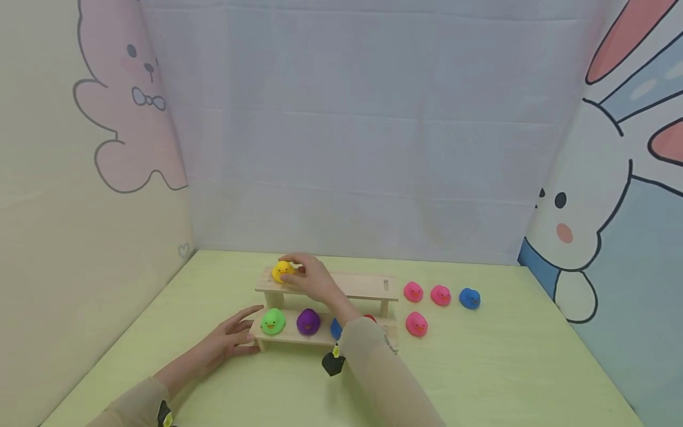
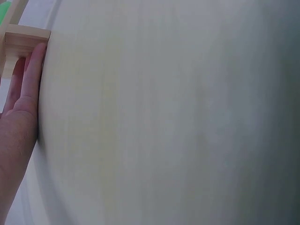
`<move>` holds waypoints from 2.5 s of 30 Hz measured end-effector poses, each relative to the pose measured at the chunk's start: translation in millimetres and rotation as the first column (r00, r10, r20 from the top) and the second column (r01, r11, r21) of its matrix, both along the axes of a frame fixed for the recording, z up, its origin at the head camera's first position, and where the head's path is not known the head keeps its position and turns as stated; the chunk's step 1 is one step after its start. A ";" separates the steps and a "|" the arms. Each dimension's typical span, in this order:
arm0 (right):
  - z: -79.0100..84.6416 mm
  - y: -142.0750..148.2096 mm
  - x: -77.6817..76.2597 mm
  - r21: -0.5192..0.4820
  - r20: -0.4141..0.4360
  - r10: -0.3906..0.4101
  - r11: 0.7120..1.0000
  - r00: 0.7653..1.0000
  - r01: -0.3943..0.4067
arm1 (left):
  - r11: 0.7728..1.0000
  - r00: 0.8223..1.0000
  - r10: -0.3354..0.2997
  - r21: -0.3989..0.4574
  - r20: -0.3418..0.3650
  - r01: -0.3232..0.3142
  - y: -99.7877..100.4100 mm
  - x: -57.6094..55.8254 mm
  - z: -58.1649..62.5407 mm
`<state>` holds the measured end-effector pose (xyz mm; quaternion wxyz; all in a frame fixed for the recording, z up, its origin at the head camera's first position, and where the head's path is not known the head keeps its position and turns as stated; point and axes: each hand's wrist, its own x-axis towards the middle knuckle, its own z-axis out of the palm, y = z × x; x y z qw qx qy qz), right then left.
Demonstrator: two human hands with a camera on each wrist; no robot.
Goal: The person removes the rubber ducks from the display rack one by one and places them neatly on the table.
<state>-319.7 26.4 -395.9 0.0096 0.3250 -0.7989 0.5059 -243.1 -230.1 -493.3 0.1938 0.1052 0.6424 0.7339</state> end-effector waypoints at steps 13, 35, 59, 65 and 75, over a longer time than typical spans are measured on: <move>31.7 4.3 28.7 -0.077 0.028 0.015 0.997 0.999 -0.013 | 1.000 1.000 -0.010 0.002 -0.013 0.010 0.0 -0.6 -0.7; 4.7 25.4 8.2 -0.129 0.048 0.090 0.988 0.995 -0.083 | 1.000 1.000 -0.019 0.000 -0.016 0.019 -0.3 -0.7 0.7; 23.5 120.5 39.0 -0.102 -0.050 -0.062 0.993 0.997 0.057 | 1.000 0.999 -0.025 -0.005 -0.021 0.025 -0.4 0.5 2.5; 21.2 143.9 49.4 -0.100 -0.072 -0.113 0.989 0.991 0.106 | 1.000 0.999 -0.025 -0.004 -0.021 0.025 -0.9 0.1 1.5; 5.7 181.5 63.1 -0.117 -0.086 -0.207 0.974 0.975 0.197 | 1.000 0.999 -0.029 -0.004 -0.030 0.029 -1.6 -0.7 -0.2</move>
